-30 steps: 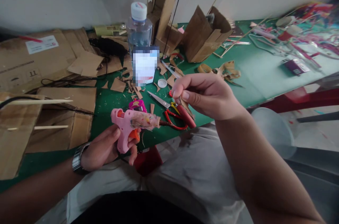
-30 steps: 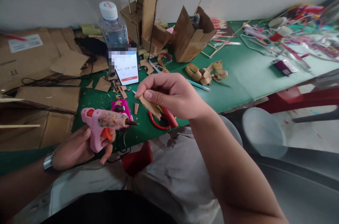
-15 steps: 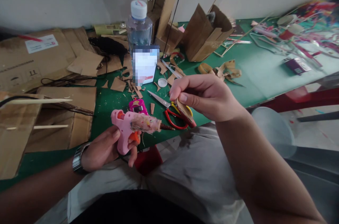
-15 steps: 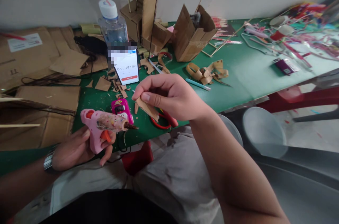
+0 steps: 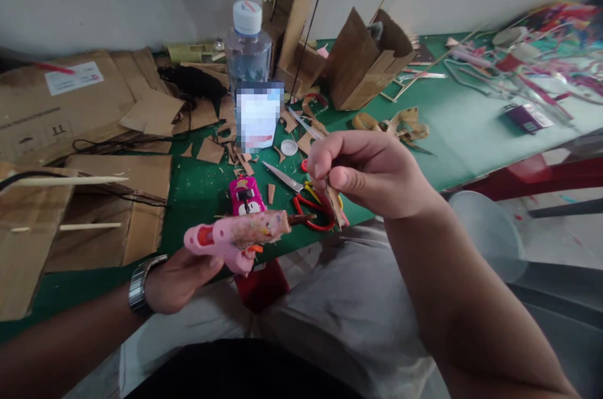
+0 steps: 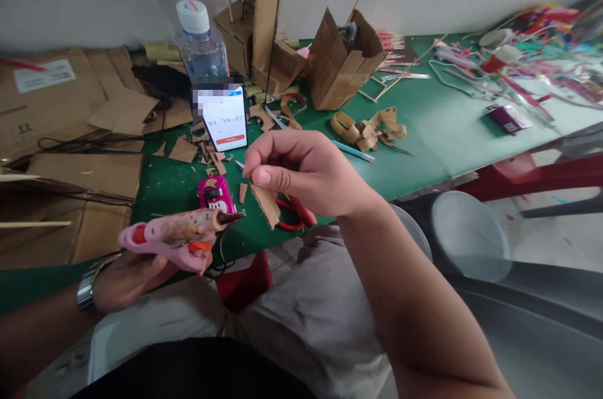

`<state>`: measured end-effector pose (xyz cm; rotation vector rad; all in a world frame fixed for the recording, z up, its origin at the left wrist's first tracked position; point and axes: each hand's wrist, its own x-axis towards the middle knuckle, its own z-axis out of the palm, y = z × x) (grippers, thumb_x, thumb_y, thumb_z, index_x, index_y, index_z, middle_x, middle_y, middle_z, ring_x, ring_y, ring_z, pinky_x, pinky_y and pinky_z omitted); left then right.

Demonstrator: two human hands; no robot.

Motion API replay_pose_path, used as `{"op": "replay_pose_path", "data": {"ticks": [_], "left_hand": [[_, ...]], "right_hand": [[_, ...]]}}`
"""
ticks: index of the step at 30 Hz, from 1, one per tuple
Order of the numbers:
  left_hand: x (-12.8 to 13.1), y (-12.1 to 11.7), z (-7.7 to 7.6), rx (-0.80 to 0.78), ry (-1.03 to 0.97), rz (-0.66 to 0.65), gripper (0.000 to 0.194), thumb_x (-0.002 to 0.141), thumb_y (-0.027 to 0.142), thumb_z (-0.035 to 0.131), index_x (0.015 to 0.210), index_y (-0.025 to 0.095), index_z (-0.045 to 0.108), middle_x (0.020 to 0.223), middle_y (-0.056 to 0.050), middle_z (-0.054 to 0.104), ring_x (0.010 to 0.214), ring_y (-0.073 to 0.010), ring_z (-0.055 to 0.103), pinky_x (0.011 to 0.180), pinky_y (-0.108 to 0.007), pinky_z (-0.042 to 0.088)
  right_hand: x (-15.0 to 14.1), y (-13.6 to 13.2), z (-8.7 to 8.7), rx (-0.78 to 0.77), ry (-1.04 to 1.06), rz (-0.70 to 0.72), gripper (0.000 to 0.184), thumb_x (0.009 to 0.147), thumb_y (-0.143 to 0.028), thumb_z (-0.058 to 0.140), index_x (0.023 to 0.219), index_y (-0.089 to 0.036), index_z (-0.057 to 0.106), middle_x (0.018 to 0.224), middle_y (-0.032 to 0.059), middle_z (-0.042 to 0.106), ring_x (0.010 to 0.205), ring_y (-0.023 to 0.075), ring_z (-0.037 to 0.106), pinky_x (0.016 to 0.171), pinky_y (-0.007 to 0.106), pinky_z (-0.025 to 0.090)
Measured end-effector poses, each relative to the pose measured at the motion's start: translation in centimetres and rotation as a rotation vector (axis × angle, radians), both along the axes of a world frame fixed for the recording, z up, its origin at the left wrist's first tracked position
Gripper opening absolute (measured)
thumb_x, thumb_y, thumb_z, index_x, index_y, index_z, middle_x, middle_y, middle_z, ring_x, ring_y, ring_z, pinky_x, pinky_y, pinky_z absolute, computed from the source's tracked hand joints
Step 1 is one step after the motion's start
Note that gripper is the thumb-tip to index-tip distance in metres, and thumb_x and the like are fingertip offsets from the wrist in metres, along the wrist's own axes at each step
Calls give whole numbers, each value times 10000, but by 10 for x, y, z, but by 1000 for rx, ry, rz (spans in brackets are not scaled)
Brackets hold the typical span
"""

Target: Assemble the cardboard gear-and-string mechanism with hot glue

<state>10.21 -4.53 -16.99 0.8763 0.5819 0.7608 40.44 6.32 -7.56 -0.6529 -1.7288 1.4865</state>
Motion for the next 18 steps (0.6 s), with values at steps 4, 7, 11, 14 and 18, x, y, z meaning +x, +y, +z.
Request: {"op": "replay_pose_path", "data": {"ticks": [4, 7, 11, 14, 18], "left_hand": [[2, 4, 4, 354, 139, -87, 371, 1082, 448, 597, 1331, 267, 802, 1465, -141, 679, 1346, -325, 637, 1108, -461, 544], [4, 6, -2, 384, 102, -34, 390, 1026, 392, 700, 1411, 337, 737, 1324, -128, 706, 1260, -310, 655, 1085, -465, 539], [9, 8, -8, 462, 12, -13, 423, 963, 289, 769, 1378, 368, 732, 1146, -111, 701, 1106, -302, 663, 1035, -508, 533], [11, 10, -3, 503, 54, -23, 341, 1029, 270, 677, 1354, 356, 736, 1131, -116, 714, 1094, -294, 665, 1021, -516, 531], [12, 12, 1, 525, 71, -17, 291, 1068, 294, 625, 1327, 330, 752, 1106, -114, 710, 1078, -284, 665, 1000, -500, 533]], "right_hand": [[8, 1, 0, -31, 44, 13, 330, 938, -438, 853, 912, -157, 683, 783, -9, 616, 624, 79, 522, 536, 205, 438], [13, 2, 0, -77, 115, 61, 268, 942, -382, 855, 936, -159, 707, 750, -24, 606, 557, 66, 499, 487, 198, 419], [15, 3, 4, -49, 122, 104, 214, 943, -330, 857, 922, -160, 729, 725, -20, 631, 566, 75, 546, 502, 202, 455], [15, 1, 8, -8, 69, 92, 252, 918, -353, 883, 888, -158, 727, 718, -16, 643, 598, 82, 586, 514, 196, 475], [15, -2, 12, 31, 23, 33, 218, 865, -296, 930, 878, -156, 763, 755, 0, 688, 622, 75, 608, 529, 189, 482]]}}
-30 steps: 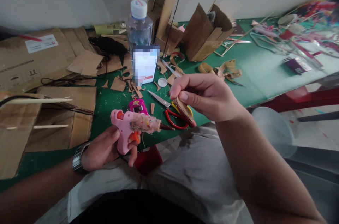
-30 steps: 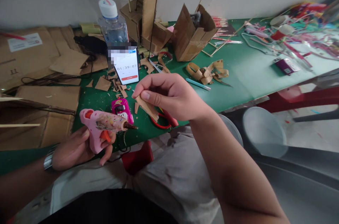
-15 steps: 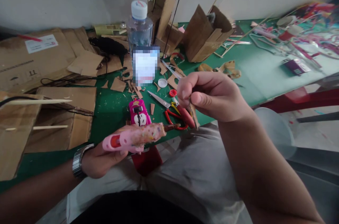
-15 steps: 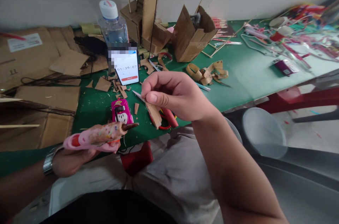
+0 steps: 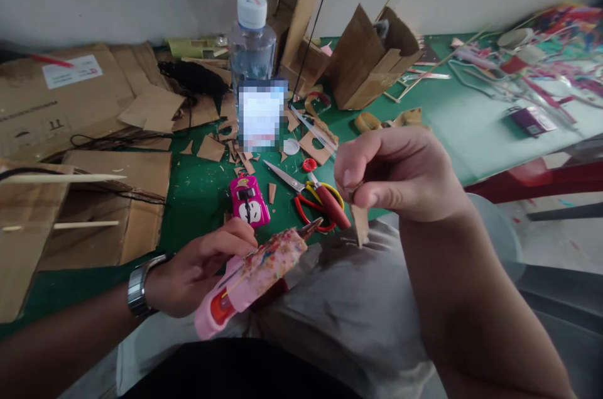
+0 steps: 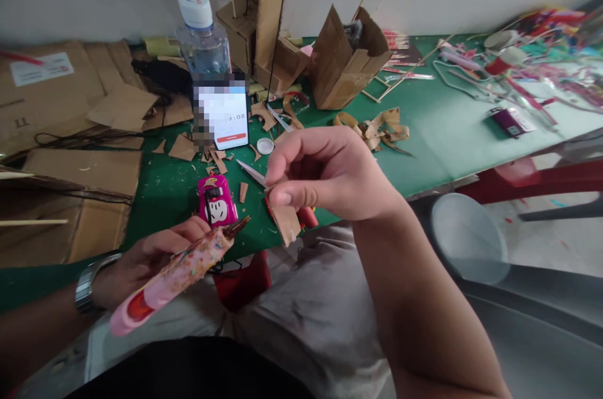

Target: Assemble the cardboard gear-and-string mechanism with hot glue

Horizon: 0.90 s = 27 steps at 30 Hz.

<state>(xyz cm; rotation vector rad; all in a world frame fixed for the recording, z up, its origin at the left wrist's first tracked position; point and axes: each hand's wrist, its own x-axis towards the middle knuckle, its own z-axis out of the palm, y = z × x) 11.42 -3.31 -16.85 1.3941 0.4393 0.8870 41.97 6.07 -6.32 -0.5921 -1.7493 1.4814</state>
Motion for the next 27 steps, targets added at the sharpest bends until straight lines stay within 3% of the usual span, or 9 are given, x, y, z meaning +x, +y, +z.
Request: {"op": "replay_pose_path", "data": {"ticks": [7, 12, 16, 20, 23, 27], "left_hand": [[0, 2, -15, 191, -82, 4, 392, 1081, 274, 612, 1472, 308, 616, 1184, -101, 654, 1110, -241, 634, 985, -428, 547], [-3, 4, -15, 224, -68, -8, 418, 1075, 252, 622, 1488, 299, 580, 1216, -109, 626, 1145, -249, 622, 1009, -447, 549], [-3, 5, -15, 203, -67, -17, 443, 1053, 236, 647, 1484, 308, 572, 1233, -120, 626, 1174, -272, 625, 969, -445, 569], [-1, 5, -17, 178, -93, 16, 465, 1008, 167, 685, 1438, 312, 583, 1170, -102, 620, 1149, -260, 633, 880, -369, 577], [-1, 1, -18, 129, -86, 61, 444, 976, 175, 729, 1389, 291, 614, 1150, -89, 626, 1075, -229, 635, 872, -334, 576], [-4, -3, -18, 37, -19, 77, 506, 935, 192, 788, 1413, 275, 643, 1158, -84, 648, 970, -194, 659, 825, -288, 578]], "right_hand": [[-4, -4, 4, 156, -15, -4, 106, 867, -135, 895, 933, -151, 814, 767, 21, 755, 668, 99, 670, 604, 225, 540], [-4, -5, 3, 242, -53, -4, 121, 866, -111, 875, 949, -166, 807, 797, 24, 777, 668, 115, 695, 583, 229, 551], [-7, -10, 1, 357, -147, -179, 127, 873, -133, 853, 952, -227, 820, 811, 12, 773, 665, 138, 703, 564, 250, 565], [-17, -19, 4, 610, -262, -369, 157, 897, -139, 828, 969, -279, 836, 833, 5, 789, 687, 162, 728, 624, 292, 613], [-24, -28, 7, 799, -343, -446, 184, 910, -125, 824, 1010, -279, 840, 922, 20, 819, 750, 165, 756, 662, 289, 632], [-32, -40, 10, 928, -434, -506, 193, 910, -109, 833, 1024, -264, 837, 939, 20, 829, 770, 154, 775, 701, 256, 651]]}}
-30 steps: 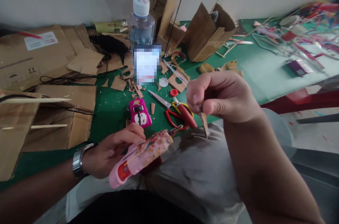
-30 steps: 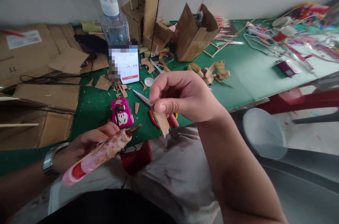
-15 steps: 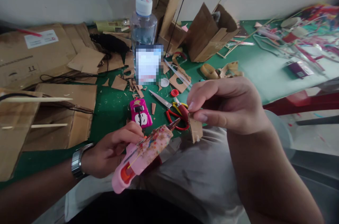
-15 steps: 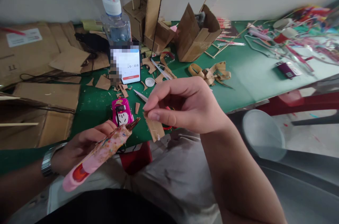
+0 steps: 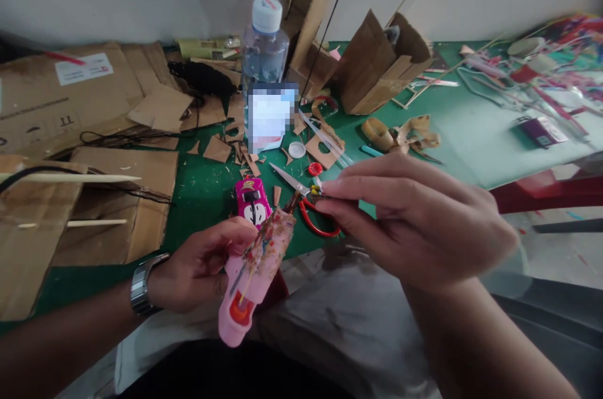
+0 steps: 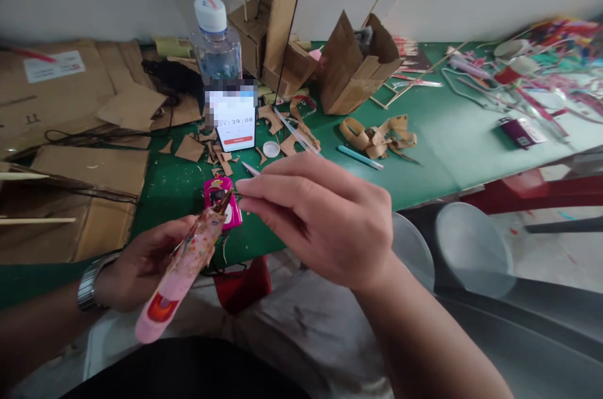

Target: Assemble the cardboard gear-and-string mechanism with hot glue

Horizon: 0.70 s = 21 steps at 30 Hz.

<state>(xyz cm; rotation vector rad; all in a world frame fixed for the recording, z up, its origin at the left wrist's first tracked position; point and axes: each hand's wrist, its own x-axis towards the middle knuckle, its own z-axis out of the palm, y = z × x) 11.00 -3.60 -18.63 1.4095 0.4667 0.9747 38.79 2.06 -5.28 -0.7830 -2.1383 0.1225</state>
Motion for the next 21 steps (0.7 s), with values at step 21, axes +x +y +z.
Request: {"op": "replay_pose_path", "data": {"ticks": [21], "left_hand": [[-7, 0, 6, 204, 231, 34, 326, 995, 243, 753, 1316, 251, 697, 1068, -51, 741, 862, -155, 710, 734, -234, 561]], "right_hand": [[-17, -36, 5, -48, -129, -53, 178, 910, -27, 812, 1004, -178, 803, 971, 15, 838, 792, 92, 801, 848, 151, 687]]}}
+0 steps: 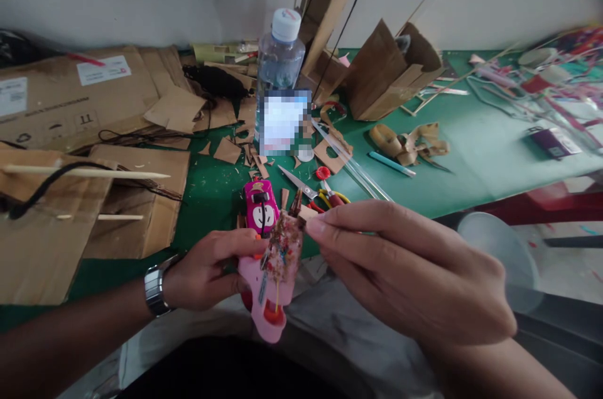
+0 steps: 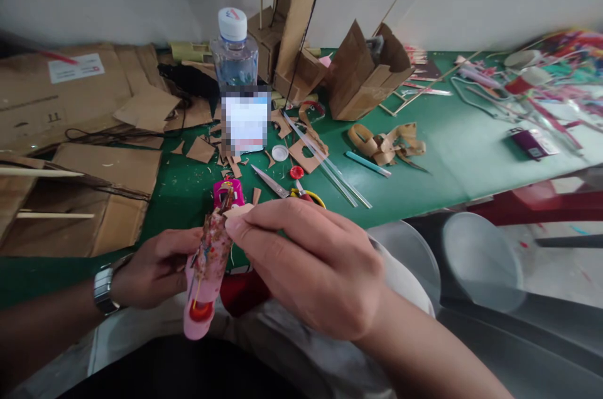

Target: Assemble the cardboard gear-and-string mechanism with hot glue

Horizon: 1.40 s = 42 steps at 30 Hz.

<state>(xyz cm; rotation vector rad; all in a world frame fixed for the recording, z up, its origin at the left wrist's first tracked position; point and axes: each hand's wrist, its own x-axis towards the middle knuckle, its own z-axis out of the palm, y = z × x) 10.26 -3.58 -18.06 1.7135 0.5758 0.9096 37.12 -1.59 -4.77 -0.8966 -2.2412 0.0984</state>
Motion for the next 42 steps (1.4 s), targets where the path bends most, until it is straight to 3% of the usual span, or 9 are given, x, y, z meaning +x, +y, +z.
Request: {"op": "replay_pose_path", "data": {"ticks": [3, 6, 11, 18, 27, 34, 42], "left_hand": [[-1, 7, 4, 105, 83, -25, 236, 1024, 257, 701, 1255, 218, 729, 1012, -49, 714, 841, -159, 676, 729, -250, 531], [0, 9, 2, 170, 22, -70, 345, 1042, 236, 643, 1384, 218, 682, 1028, -66, 688, 869, -183, 665, 762, -283, 545], [2, 5, -3, 139, 0, -116, 413, 1066, 240, 618, 1479, 244, 632, 1075, -82, 674, 938, -190, 671, 813, -292, 561], [4, 3, 1, 168, -10, -70, 506, 1091, 247, 586, 1588, 331, 547, 1078, -75, 704, 920, -177, 689, 829, -280, 581], [6, 3, 0, 190, -39, -59, 535, 1108, 334, 570, 1631, 373, 466, 1028, -49, 676, 873, -171, 671, 775, -264, 562], [2, 4, 1, 142, -7, -58, 313, 1091, 325, 601, 1382, 227, 659, 948, -42, 677, 805, -160, 633, 736, -262, 526], [5, 4, 7, 111, -21, -2, 257, 1084, 374, 615, 1208, 169, 707, 921, -55, 693, 768, -154, 622, 731, -275, 505]], "right_hand": [[1, 2, -1, 11, 14, 9, 203, 902, -18, 807, 1003, -194, 810, 959, 13, 838, 773, 104, 799, 801, 160, 691], [3, 8, -1, 18, 38, 36, 239, 887, -4, 800, 994, -217, 819, 926, 11, 835, 736, 117, 790, 723, 177, 688], [3, 10, 1, 47, 36, 25, 215, 879, -32, 826, 939, -237, 803, 872, 4, 821, 689, 120, 770, 624, 191, 664], [2, 10, 0, 124, 27, 32, 162, 860, -58, 864, 911, -176, 765, 850, 18, 812, 692, 108, 770, 673, 172, 660], [3, 19, -4, 117, 77, 2, 221, 859, -43, 835, 904, -254, 785, 848, -11, 813, 655, 120, 745, 585, 204, 632], [9, 29, -14, 135, 222, -59, 345, 851, -19, 822, 1040, -306, 798, 931, -1, 827, 759, 177, 778, 703, 297, 667], [25, 52, -31, 16, 438, -123, 156, 899, -171, 846, 944, -310, 791, 938, 41, 823, 822, 243, 785, 717, 415, 675]]}}
